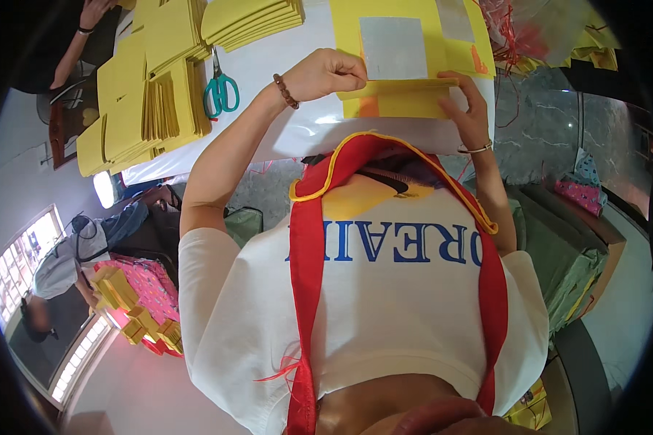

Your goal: Folding sheets of yellow paper with silver foil centers.

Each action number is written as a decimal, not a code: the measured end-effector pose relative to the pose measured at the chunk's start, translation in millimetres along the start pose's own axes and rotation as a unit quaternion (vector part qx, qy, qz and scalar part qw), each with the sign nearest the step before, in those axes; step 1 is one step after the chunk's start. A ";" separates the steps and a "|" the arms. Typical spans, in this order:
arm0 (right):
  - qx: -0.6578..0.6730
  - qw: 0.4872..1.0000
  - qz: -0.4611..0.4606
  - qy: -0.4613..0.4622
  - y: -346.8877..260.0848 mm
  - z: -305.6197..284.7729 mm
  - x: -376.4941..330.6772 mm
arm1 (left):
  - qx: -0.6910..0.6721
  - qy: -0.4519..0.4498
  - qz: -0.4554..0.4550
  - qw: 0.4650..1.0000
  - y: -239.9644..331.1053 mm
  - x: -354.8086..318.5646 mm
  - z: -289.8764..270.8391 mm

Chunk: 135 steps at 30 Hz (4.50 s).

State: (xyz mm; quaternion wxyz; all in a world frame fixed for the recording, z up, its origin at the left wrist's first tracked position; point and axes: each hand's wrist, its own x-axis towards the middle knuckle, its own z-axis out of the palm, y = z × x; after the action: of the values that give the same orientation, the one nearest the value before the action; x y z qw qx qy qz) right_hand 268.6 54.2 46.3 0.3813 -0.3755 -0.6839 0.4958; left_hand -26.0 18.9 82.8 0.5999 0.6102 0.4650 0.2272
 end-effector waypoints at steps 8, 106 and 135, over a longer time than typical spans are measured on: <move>0.047 0.996 0.056 0.043 7.8 10.2 3.1 | 0.289 0.137 0.253 0.913 9.8 -16.5 3.9; -0.039 0.993 0.032 0.111 -26.1 4.3 -4.8 | 0.564 0.454 0.242 0.646 39.1 -13.2 -70.0; -0.206 0.976 -0.058 0.049 -11.6 8.5 0.7 | 0.588 0.251 -0.068 0.766 -61.7 -29.6 -146.5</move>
State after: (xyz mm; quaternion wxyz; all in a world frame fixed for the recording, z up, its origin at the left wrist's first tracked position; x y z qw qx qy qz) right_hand 259.1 48.8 55.7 0.3570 -0.4300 -0.7723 0.3020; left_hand -180.2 60.9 58.9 -0.0010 0.7313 0.6819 0.0126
